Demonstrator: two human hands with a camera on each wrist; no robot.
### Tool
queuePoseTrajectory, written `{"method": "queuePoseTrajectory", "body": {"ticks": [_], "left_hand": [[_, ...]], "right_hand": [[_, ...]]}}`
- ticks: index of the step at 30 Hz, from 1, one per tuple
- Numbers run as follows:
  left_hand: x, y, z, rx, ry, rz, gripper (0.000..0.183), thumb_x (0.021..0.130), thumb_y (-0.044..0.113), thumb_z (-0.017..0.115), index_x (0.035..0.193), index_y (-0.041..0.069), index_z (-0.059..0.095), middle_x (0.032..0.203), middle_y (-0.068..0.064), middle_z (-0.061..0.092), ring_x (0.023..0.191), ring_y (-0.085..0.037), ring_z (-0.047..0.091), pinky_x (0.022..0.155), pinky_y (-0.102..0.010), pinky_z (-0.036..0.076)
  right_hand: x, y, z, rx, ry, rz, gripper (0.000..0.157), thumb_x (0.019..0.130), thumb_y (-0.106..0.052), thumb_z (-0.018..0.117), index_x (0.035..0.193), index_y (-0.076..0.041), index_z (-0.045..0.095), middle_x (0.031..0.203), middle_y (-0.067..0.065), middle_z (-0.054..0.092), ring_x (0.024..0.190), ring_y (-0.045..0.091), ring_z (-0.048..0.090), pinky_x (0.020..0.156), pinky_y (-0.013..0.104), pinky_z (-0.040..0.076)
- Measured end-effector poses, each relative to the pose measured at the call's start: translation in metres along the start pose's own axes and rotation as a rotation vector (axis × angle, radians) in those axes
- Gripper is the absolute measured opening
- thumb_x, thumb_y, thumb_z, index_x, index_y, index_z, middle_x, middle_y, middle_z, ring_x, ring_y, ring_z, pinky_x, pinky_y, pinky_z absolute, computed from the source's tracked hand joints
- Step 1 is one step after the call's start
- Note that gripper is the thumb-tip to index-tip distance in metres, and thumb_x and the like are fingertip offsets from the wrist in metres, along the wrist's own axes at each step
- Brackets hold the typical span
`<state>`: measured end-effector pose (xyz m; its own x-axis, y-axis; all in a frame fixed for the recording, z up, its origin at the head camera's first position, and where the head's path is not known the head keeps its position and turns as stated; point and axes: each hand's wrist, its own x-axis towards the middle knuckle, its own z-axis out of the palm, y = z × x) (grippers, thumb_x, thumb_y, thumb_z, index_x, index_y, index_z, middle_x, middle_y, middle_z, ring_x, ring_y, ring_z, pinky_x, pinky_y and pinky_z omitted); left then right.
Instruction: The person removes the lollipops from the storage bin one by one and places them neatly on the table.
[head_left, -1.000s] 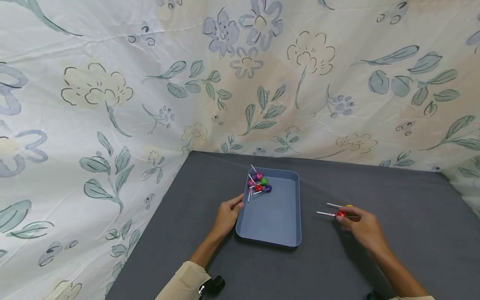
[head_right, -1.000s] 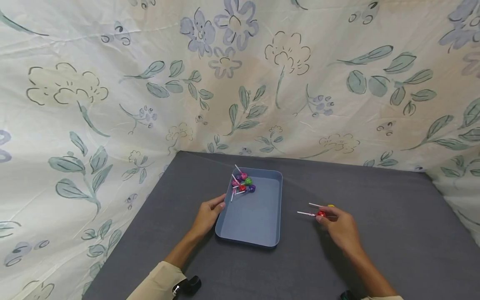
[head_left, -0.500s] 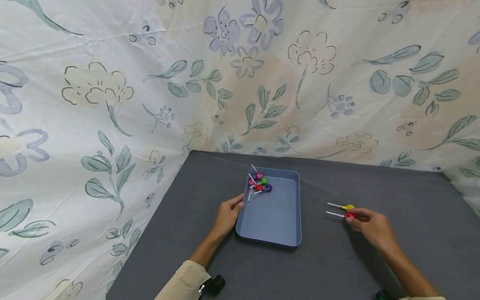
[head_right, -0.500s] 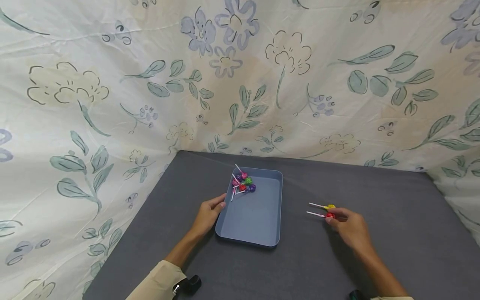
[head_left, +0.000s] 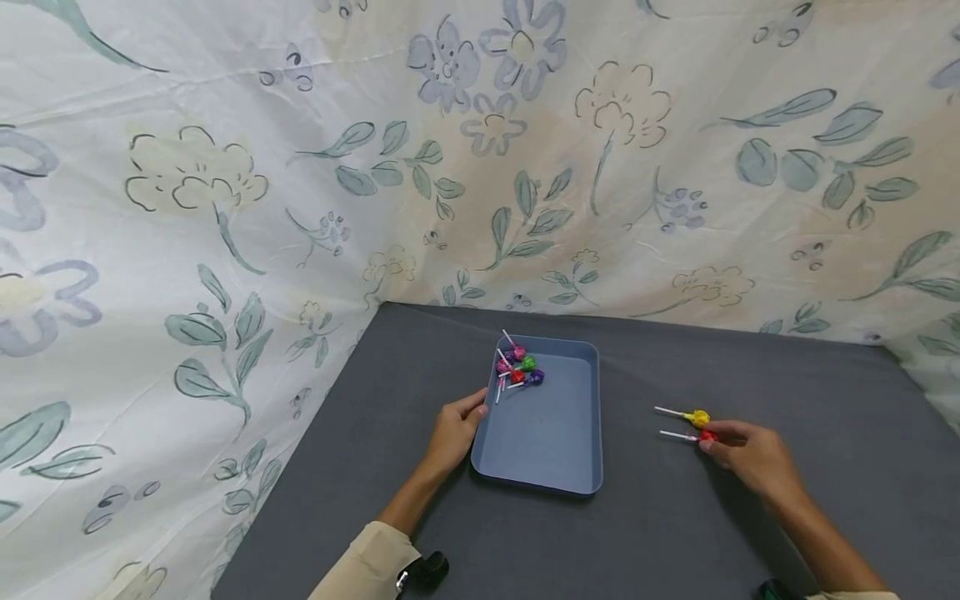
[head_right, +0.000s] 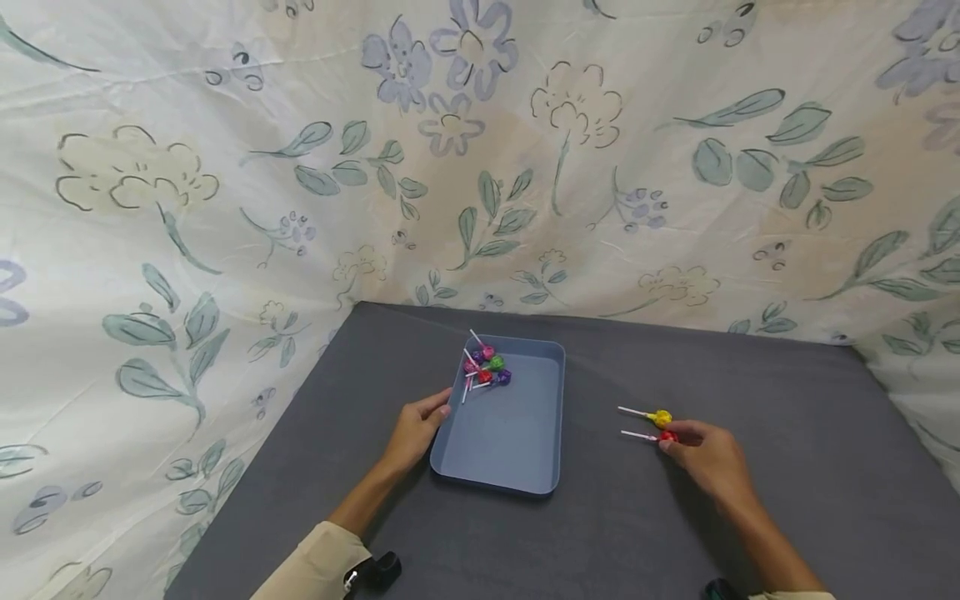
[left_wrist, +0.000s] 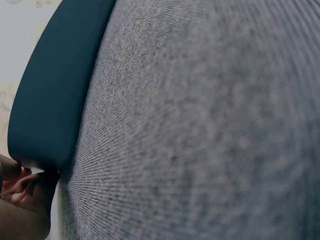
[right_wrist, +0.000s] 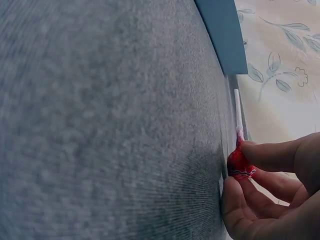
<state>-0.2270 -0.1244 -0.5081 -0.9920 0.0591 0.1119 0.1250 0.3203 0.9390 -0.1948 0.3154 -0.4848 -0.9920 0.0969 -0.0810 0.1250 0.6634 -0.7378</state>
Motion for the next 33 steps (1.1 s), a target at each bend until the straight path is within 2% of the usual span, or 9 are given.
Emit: {"method": "queuePoseTrajectory", "body": {"ticks": [13, 23, 27, 30, 33], "left_hand": [[-0.0017, 0.001, -0.0011, 0.008, 0.005, -0.002, 0.039, 0.11, 0.006, 0.056, 0.148, -0.004, 0.059, 0.15, -0.019, 0.06, 0.142, -0.032, 0.056, 0.115, -0.052, 0.048], [-0.0019, 0.0017, -0.0008, 0.015, 0.003, 0.001, 0.038, 0.109, 0.005, 0.057, 0.146, -0.004, 0.06, 0.148, -0.02, 0.061, 0.14, -0.033, 0.057, 0.113, -0.052, 0.049], [-0.0011, 0.0017, 0.0002, 0.023, 0.008, -0.001, 0.039, 0.109, 0.006, 0.057, 0.146, -0.004, 0.06, 0.148, -0.02, 0.061, 0.139, -0.033, 0.058, 0.113, -0.052, 0.049], [-0.0008, 0.0019, 0.0009, 0.027, 0.009, -0.002, 0.039, 0.109, 0.006, 0.057, 0.146, -0.003, 0.06, 0.148, -0.019, 0.061, 0.14, -0.032, 0.058, 0.113, -0.053, 0.049], [-0.0005, 0.0019, 0.0013, 0.026, 0.011, -0.001, 0.038, 0.11, 0.006, 0.056, 0.147, -0.003, 0.06, 0.149, -0.019, 0.061, 0.14, -0.033, 0.057, 0.114, -0.053, 0.049]], "right_hand": [[-0.0029, 0.0004, 0.0029, 0.018, 0.01, -0.002, 0.046, 0.097, -0.019, 0.079, 0.131, 0.009, 0.068, 0.118, 0.024, 0.075, 0.075, 0.006, 0.067, 0.062, 0.026, 0.056], [-0.0018, -0.0012, 0.0003, 0.035, 0.011, 0.022, 0.054, 0.099, -0.03, 0.078, 0.136, 0.008, 0.065, 0.124, 0.025, 0.073, 0.079, 0.008, 0.067, 0.064, 0.029, 0.058], [0.0005, -0.0022, -0.0012, 0.008, 0.032, 0.048, 0.057, 0.099, -0.036, 0.077, 0.137, 0.006, 0.066, 0.127, 0.026, 0.073, 0.084, 0.008, 0.066, 0.065, 0.029, 0.055], [0.0011, -0.0039, -0.0022, -0.013, 0.054, 0.061, 0.06, 0.098, -0.041, 0.078, 0.137, 0.003, 0.067, 0.127, 0.025, 0.073, 0.092, 0.013, 0.066, 0.068, 0.029, 0.051], [0.0003, -0.0079, -0.0032, -0.011, 0.063, 0.062, 0.062, 0.097, -0.045, 0.078, 0.138, 0.001, 0.068, 0.127, 0.023, 0.074, 0.104, 0.025, 0.066, 0.072, 0.031, 0.047]]}}
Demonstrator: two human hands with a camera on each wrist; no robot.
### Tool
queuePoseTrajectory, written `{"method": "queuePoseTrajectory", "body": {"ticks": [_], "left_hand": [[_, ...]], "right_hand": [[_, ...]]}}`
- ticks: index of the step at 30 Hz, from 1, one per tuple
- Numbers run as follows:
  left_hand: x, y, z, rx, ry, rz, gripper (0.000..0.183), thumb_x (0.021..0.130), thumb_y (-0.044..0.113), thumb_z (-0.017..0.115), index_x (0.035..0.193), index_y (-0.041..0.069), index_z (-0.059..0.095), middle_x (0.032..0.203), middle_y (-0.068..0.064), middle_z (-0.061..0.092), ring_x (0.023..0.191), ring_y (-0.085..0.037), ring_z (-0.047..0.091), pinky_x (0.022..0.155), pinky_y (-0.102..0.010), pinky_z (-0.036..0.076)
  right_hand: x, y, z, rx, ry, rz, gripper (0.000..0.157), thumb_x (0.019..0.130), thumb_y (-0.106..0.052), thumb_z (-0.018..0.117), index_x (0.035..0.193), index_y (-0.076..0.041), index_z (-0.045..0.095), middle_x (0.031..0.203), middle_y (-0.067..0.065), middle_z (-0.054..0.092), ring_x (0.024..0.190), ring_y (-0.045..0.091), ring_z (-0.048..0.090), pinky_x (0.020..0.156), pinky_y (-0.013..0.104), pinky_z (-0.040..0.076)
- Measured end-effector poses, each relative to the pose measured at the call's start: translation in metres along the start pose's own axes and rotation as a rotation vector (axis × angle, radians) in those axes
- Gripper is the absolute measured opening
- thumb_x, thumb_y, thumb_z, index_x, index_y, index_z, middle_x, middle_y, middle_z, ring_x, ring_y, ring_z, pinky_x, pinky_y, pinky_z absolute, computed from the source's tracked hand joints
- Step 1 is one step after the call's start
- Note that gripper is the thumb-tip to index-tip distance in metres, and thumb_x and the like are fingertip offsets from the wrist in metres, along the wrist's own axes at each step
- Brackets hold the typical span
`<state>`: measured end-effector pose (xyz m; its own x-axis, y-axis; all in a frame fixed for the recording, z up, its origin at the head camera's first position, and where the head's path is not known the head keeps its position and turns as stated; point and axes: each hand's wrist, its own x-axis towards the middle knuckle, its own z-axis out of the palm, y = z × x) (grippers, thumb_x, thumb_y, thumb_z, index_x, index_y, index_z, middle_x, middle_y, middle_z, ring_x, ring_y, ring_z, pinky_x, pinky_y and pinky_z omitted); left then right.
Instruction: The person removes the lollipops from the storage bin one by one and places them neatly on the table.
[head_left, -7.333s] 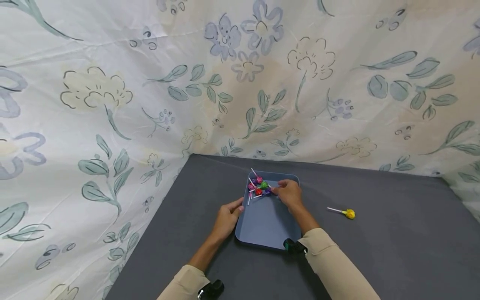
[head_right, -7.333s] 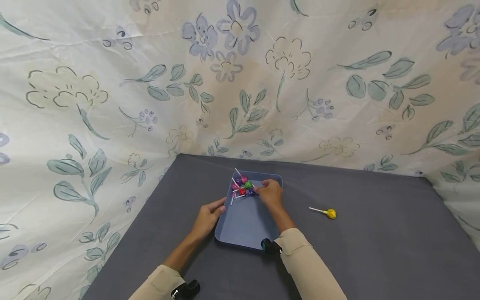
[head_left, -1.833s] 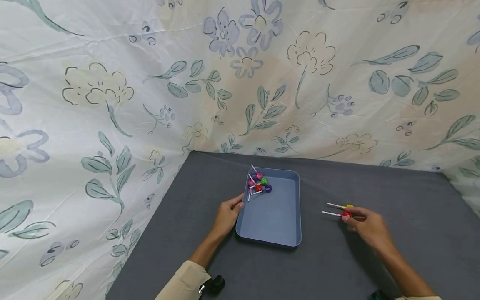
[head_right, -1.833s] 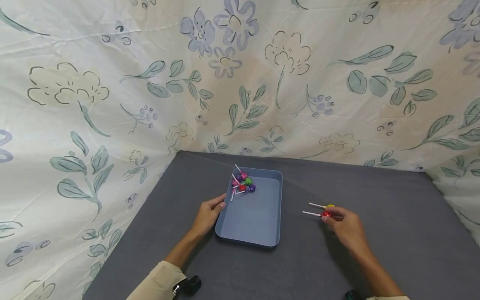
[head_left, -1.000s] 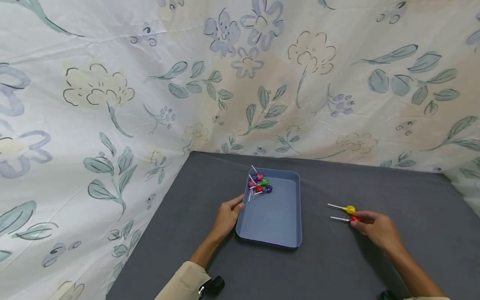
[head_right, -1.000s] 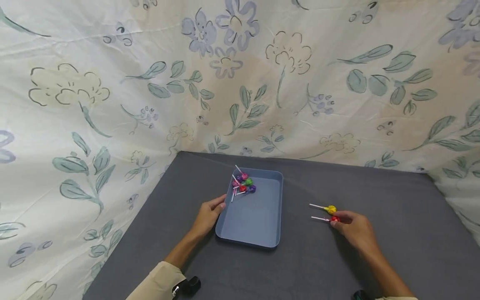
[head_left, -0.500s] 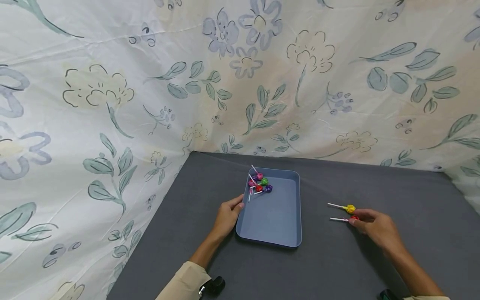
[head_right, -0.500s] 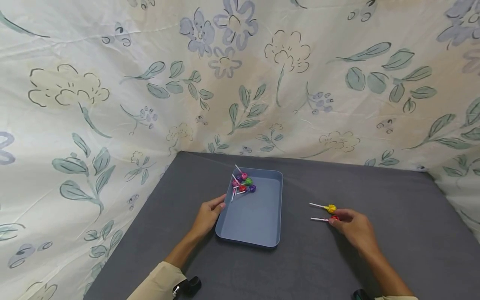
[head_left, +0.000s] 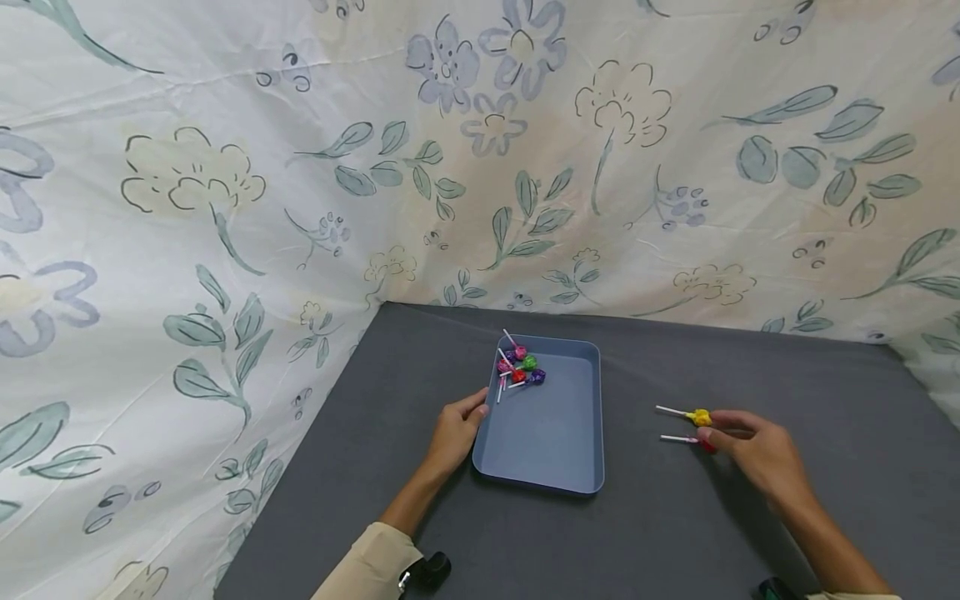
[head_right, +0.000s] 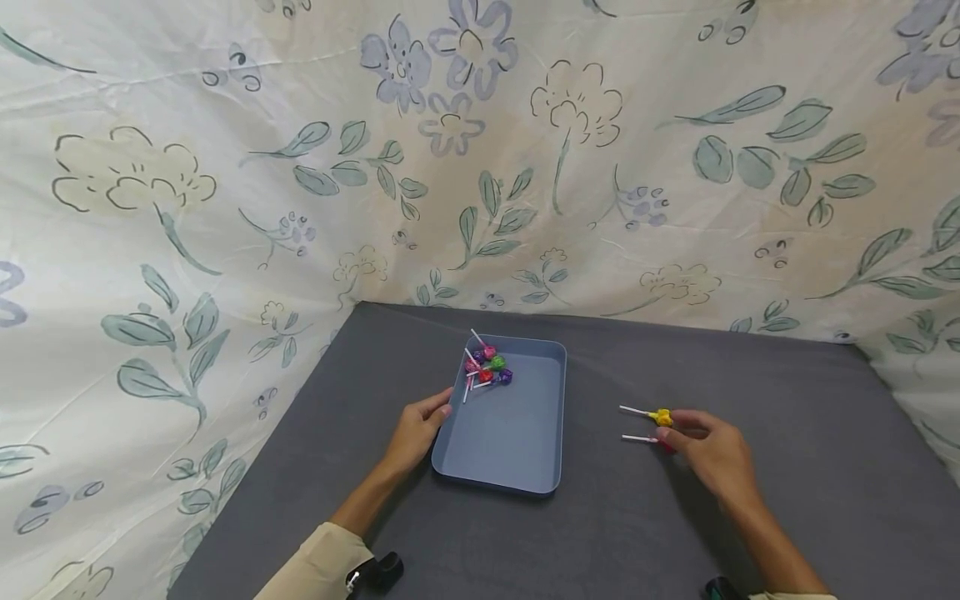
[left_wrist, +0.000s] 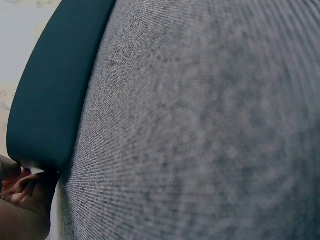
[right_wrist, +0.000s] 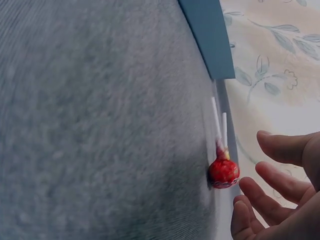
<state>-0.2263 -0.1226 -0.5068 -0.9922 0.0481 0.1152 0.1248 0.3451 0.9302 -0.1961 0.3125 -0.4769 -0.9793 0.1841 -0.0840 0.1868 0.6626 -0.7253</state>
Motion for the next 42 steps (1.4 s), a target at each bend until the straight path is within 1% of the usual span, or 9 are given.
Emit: {"method": "queuePoseTrajectory", "body": {"ticks": [2, 4, 8, 12, 15, 21, 24, 34, 42], "left_hand": [[0.0, 0.0, 0.0, -0.006, 0.0, -0.001, 0.039, 0.11, 0.007, 0.056, 0.147, -0.003, 0.06, 0.149, -0.019, 0.061, 0.14, -0.032, 0.057, 0.114, -0.053, 0.049], [0.0, 0.0, 0.0, -0.016, 0.001, -0.006, 0.039, 0.109, 0.006, 0.057, 0.147, -0.003, 0.06, 0.149, -0.018, 0.061, 0.14, -0.031, 0.057, 0.114, -0.052, 0.049], [0.0, -0.001, 0.0, -0.013, 0.004, 0.006, 0.038, 0.108, 0.004, 0.057, 0.146, -0.004, 0.061, 0.148, -0.02, 0.062, 0.139, -0.032, 0.058, 0.113, -0.053, 0.049], [0.0, -0.001, 0.0, -0.013, 0.004, 0.002, 0.038, 0.109, 0.005, 0.057, 0.146, -0.004, 0.061, 0.148, -0.02, 0.062, 0.139, -0.032, 0.058, 0.113, -0.053, 0.049], [0.001, -0.001, 0.0, -0.021, 0.002, -0.012, 0.039, 0.109, 0.007, 0.058, 0.147, -0.003, 0.06, 0.149, -0.018, 0.061, 0.14, -0.03, 0.057, 0.114, -0.052, 0.048], [0.001, -0.002, 0.0, -0.015, 0.001, 0.006, 0.038, 0.109, 0.006, 0.058, 0.146, -0.004, 0.06, 0.148, -0.02, 0.061, 0.14, -0.034, 0.057, 0.113, -0.052, 0.049], [0.001, -0.002, 0.0, -0.014, 0.001, 0.013, 0.038, 0.109, 0.006, 0.057, 0.145, -0.005, 0.061, 0.148, -0.021, 0.061, 0.14, -0.035, 0.057, 0.113, -0.053, 0.049], [0.001, 0.0, 0.0, -0.024, -0.006, 0.007, 0.039, 0.11, 0.007, 0.056, 0.147, -0.003, 0.059, 0.15, -0.019, 0.06, 0.142, -0.033, 0.055, 0.115, -0.053, 0.048], [0.001, -0.002, -0.001, -0.034, -0.015, 0.008, 0.039, 0.109, 0.006, 0.057, 0.147, -0.005, 0.059, 0.151, -0.021, 0.059, 0.142, -0.034, 0.055, 0.115, -0.052, 0.047]], "right_hand": [[-0.002, -0.004, 0.0, 0.009, 0.005, 0.0, 0.063, 0.096, -0.046, 0.078, 0.138, 0.0, 0.068, 0.126, 0.023, 0.074, 0.111, 0.033, 0.065, 0.074, 0.033, 0.045], [-0.004, -0.009, 0.0, 0.015, 0.007, -0.001, 0.063, 0.096, -0.047, 0.078, 0.138, -0.001, 0.068, 0.124, 0.021, 0.076, 0.113, 0.034, 0.063, 0.077, 0.035, 0.042], [-0.008, -0.018, 0.001, 0.02, 0.0, -0.016, 0.063, 0.095, -0.049, 0.079, 0.137, -0.003, 0.069, 0.118, 0.015, 0.079, 0.097, 0.021, 0.07, 0.076, 0.032, 0.042], [-0.011, -0.025, 0.003, 0.052, -0.016, -0.046, 0.061, 0.096, -0.045, 0.08, 0.138, -0.002, 0.069, 0.116, 0.014, 0.079, 0.082, 0.013, 0.076, 0.069, 0.026, 0.049], [-0.013, -0.031, 0.007, 0.079, -0.015, -0.062, 0.058, 0.096, -0.04, 0.08, 0.138, -0.002, 0.068, 0.12, 0.016, 0.078, 0.083, 0.01, 0.075, 0.067, 0.023, 0.053], [-0.014, -0.042, 0.017, 0.094, -0.014, -0.087, 0.055, 0.097, -0.041, 0.079, 0.136, -0.003, 0.07, 0.123, 0.015, 0.075, 0.086, -0.002, 0.065, 0.07, 0.022, 0.052], [-0.015, -0.049, 0.023, 0.138, -0.038, -0.092, 0.057, 0.097, -0.042, 0.078, 0.137, -0.003, 0.069, 0.129, 0.018, 0.073, 0.087, -0.005, 0.064, 0.072, 0.024, 0.058], [-0.019, -0.069, 0.037, 0.241, -0.106, -0.085, 0.065, 0.098, -0.046, 0.076, 0.142, -0.001, 0.064, 0.138, 0.022, 0.067, 0.093, -0.004, 0.065, 0.081, 0.029, 0.062], [-0.022, -0.081, 0.052, 0.289, -0.158, -0.068, 0.064, 0.098, -0.045, 0.076, 0.144, -0.003, 0.063, 0.14, 0.018, 0.066, 0.104, 0.008, 0.067, 0.085, 0.031, 0.062]]}}
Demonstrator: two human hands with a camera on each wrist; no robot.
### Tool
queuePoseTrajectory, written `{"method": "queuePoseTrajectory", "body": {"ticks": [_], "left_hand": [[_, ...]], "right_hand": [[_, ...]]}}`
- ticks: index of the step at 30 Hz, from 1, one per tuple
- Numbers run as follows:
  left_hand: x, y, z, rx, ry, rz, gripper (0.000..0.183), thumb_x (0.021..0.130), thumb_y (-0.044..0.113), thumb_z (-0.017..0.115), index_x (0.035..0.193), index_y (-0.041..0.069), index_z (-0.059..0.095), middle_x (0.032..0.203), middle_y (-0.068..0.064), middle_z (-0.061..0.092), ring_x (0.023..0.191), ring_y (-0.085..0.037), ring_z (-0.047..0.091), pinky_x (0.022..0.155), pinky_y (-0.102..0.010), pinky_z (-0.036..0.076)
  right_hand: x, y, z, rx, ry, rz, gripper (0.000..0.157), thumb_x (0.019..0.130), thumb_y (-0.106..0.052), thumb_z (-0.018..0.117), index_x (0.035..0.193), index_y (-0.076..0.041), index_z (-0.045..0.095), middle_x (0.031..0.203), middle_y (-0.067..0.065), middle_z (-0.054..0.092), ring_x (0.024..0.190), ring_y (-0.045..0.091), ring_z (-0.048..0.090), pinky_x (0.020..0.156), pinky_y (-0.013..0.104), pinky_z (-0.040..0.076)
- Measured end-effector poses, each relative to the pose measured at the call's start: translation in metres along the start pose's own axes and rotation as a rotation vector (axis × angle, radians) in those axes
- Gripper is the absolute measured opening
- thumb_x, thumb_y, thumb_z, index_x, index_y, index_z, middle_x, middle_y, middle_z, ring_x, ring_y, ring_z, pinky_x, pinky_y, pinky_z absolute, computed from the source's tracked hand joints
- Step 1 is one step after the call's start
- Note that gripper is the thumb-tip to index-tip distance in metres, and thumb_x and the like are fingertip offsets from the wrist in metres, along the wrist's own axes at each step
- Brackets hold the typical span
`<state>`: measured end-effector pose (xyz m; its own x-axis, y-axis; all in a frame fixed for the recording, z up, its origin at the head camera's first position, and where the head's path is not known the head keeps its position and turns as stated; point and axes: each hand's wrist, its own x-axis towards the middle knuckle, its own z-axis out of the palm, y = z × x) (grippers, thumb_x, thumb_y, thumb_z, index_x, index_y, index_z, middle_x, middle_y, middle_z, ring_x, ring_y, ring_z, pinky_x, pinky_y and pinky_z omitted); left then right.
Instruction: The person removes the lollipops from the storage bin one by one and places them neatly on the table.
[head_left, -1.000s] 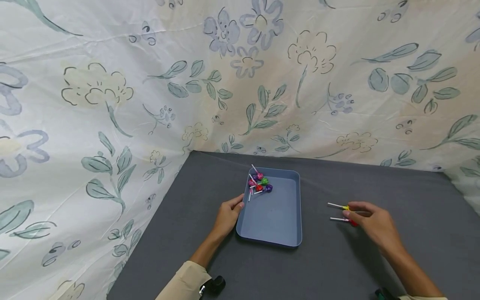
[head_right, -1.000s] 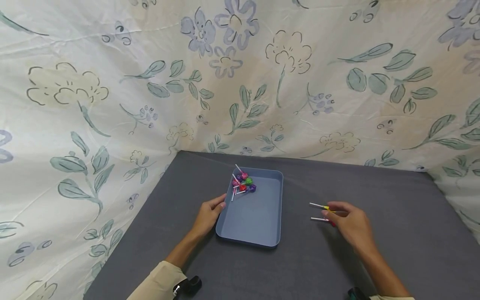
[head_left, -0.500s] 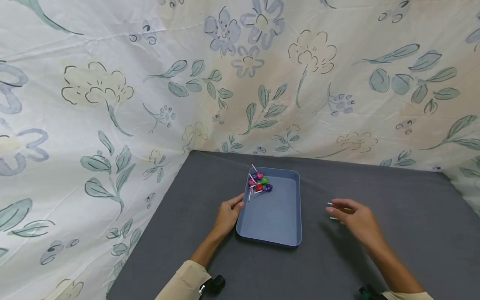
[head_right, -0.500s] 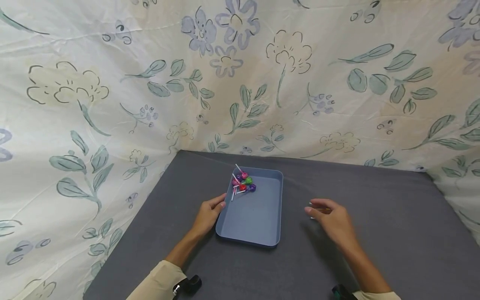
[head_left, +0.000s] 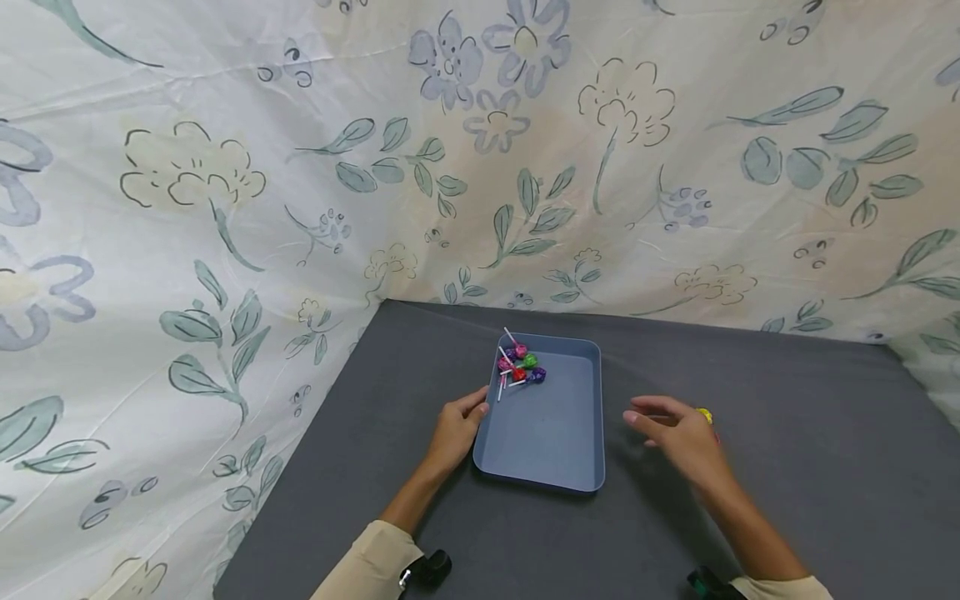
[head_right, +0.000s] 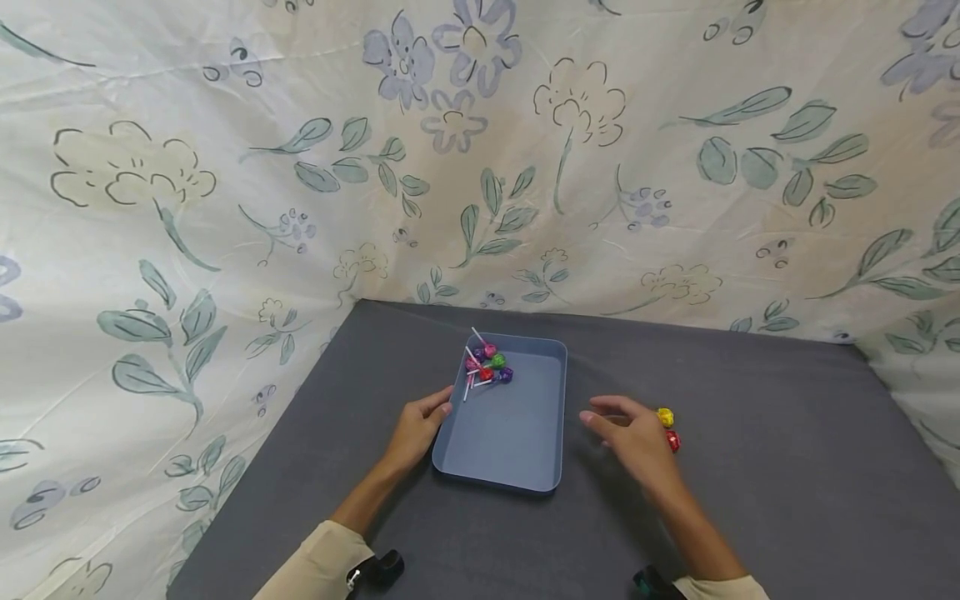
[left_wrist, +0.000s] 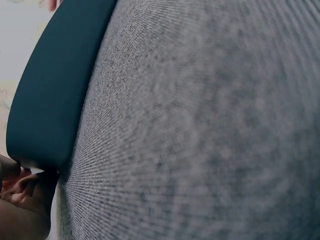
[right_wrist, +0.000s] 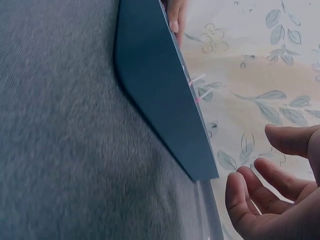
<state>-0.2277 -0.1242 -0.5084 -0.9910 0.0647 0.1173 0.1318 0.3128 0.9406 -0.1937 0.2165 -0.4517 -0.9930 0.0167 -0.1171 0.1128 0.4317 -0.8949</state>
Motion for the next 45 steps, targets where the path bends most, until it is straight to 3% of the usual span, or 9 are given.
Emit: {"method": "queuePoseTrajectory", "body": {"ticks": [10, 14, 29, 45], "left_hand": [[0.001, -0.002, 0.001, 0.004, 0.021, 0.002, 0.037, 0.109, 0.006, 0.058, 0.144, -0.005, 0.062, 0.148, -0.022, 0.061, 0.141, -0.036, 0.056, 0.114, -0.054, 0.048], [0.001, -0.001, 0.001, -0.008, 0.022, 0.003, 0.037, 0.109, 0.006, 0.058, 0.144, -0.005, 0.062, 0.148, -0.022, 0.061, 0.14, -0.036, 0.057, 0.114, -0.054, 0.049], [0.0, -0.001, 0.001, -0.02, 0.024, -0.02, 0.038, 0.109, 0.006, 0.057, 0.145, -0.004, 0.061, 0.149, -0.022, 0.06, 0.141, -0.036, 0.056, 0.114, -0.054, 0.047], [0.0, 0.001, 0.002, -0.003, 0.02, -0.021, 0.038, 0.11, 0.006, 0.056, 0.146, -0.004, 0.061, 0.15, -0.021, 0.06, 0.142, -0.036, 0.056, 0.114, -0.054, 0.047]], "right_hand": [[-0.001, -0.01, 0.013, 0.054, -0.016, -0.011, 0.061, 0.101, -0.043, 0.074, 0.146, -0.003, 0.061, 0.142, 0.017, 0.064, 0.116, 0.024, 0.065, 0.087, 0.025, 0.06], [0.0, -0.015, 0.017, 0.061, -0.017, 0.0, 0.061, 0.101, -0.043, 0.073, 0.146, -0.004, 0.061, 0.143, 0.018, 0.062, 0.12, 0.03, 0.065, 0.09, 0.027, 0.06], [0.006, -0.028, 0.03, 0.11, -0.031, 0.006, 0.059, 0.101, -0.042, 0.073, 0.145, -0.003, 0.061, 0.142, 0.017, 0.063, 0.119, 0.03, 0.066, 0.091, 0.031, 0.063], [0.013, -0.042, 0.045, 0.176, -0.045, 0.004, 0.048, 0.106, -0.034, 0.068, 0.143, -0.004, 0.062, 0.138, 0.02, 0.067, 0.121, 0.036, 0.067, 0.096, 0.039, 0.062]]}}
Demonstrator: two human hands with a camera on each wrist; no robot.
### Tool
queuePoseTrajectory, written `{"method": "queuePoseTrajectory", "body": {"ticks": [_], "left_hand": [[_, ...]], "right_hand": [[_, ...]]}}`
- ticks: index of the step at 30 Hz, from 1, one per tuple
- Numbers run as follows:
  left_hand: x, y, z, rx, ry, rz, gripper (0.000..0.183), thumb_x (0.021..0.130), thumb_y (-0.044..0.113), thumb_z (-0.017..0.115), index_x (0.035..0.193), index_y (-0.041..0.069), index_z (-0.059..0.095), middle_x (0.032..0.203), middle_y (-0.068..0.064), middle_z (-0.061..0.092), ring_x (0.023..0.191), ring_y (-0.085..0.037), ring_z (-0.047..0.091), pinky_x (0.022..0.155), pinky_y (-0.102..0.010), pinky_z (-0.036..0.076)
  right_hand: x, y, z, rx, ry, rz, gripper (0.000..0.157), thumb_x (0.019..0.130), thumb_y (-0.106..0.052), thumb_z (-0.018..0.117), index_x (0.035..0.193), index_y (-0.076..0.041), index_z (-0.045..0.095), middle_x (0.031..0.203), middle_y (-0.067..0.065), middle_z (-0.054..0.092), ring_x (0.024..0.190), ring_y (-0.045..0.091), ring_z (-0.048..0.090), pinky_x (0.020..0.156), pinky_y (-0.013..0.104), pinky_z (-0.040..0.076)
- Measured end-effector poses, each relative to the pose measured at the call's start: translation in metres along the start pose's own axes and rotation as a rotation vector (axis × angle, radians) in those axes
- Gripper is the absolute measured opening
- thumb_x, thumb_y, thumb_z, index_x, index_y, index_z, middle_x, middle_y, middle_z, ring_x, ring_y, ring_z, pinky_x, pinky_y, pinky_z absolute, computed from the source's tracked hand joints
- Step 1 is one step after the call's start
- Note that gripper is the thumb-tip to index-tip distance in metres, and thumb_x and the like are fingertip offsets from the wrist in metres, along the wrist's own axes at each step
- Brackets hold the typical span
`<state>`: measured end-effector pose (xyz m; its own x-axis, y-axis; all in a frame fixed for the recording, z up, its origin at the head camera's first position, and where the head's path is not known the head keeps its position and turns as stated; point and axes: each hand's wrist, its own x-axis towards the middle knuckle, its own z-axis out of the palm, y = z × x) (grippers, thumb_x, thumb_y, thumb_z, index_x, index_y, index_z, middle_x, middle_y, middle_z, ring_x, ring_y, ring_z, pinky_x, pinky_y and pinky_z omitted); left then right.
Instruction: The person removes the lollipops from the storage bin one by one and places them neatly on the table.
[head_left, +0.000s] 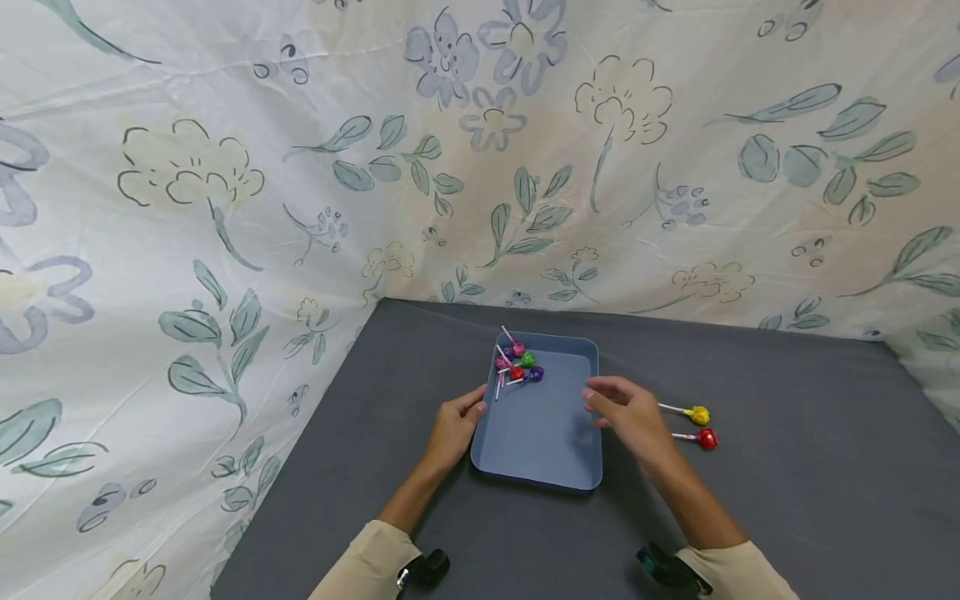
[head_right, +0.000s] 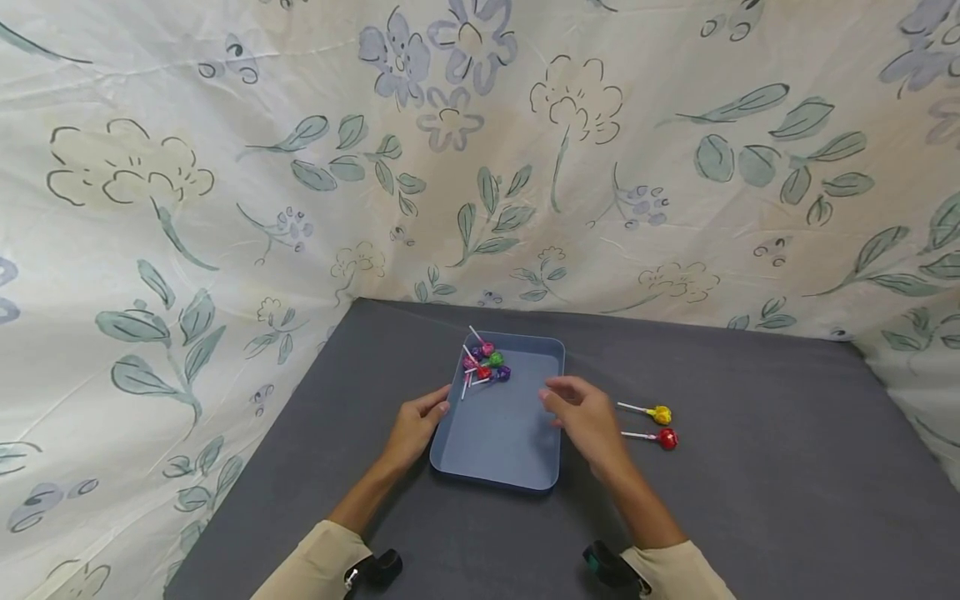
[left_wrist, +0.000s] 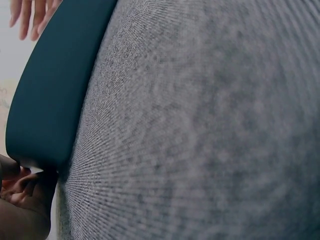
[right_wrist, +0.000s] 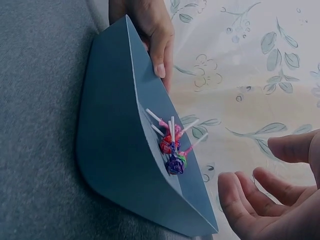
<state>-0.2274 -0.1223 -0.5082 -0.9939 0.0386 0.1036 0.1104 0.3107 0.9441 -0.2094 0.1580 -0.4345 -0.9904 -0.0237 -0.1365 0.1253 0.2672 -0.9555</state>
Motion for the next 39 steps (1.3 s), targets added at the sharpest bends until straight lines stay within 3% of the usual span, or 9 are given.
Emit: {"method": "queuePoseTrajectory", "body": {"ticks": [8, 20, 39], "left_hand": [[0.0, 0.002, 0.0, -0.014, 0.003, 0.008, 0.038, 0.109, 0.007, 0.057, 0.145, -0.004, 0.061, 0.15, -0.021, 0.06, 0.141, -0.036, 0.056, 0.114, -0.054, 0.047], [0.001, 0.001, 0.0, -0.002, 0.01, -0.002, 0.037, 0.109, 0.005, 0.057, 0.145, -0.004, 0.062, 0.148, -0.021, 0.061, 0.14, -0.035, 0.058, 0.113, -0.053, 0.05], [0.002, -0.003, -0.003, -0.011, -0.005, 0.012, 0.038, 0.109, 0.006, 0.057, 0.146, -0.004, 0.061, 0.149, -0.021, 0.06, 0.141, -0.035, 0.056, 0.114, -0.053, 0.048]], "right_hand": [[0.007, -0.001, 0.006, -0.01, -0.015, -0.011, 0.045, 0.107, -0.031, 0.065, 0.142, -0.003, 0.062, 0.136, 0.019, 0.067, 0.122, 0.039, 0.067, 0.09, 0.032, 0.063], [0.021, 0.002, 0.019, 0.049, 0.0, -0.025, 0.041, 0.106, -0.023, 0.066, 0.139, 0.003, 0.064, 0.133, 0.024, 0.068, 0.116, 0.038, 0.069, 0.083, 0.033, 0.064], [0.034, 0.001, 0.035, 0.001, 0.033, -0.01, 0.038, 0.105, -0.023, 0.067, 0.134, 0.002, 0.066, 0.127, 0.021, 0.07, 0.114, 0.035, 0.069, 0.076, 0.029, 0.062]]}}
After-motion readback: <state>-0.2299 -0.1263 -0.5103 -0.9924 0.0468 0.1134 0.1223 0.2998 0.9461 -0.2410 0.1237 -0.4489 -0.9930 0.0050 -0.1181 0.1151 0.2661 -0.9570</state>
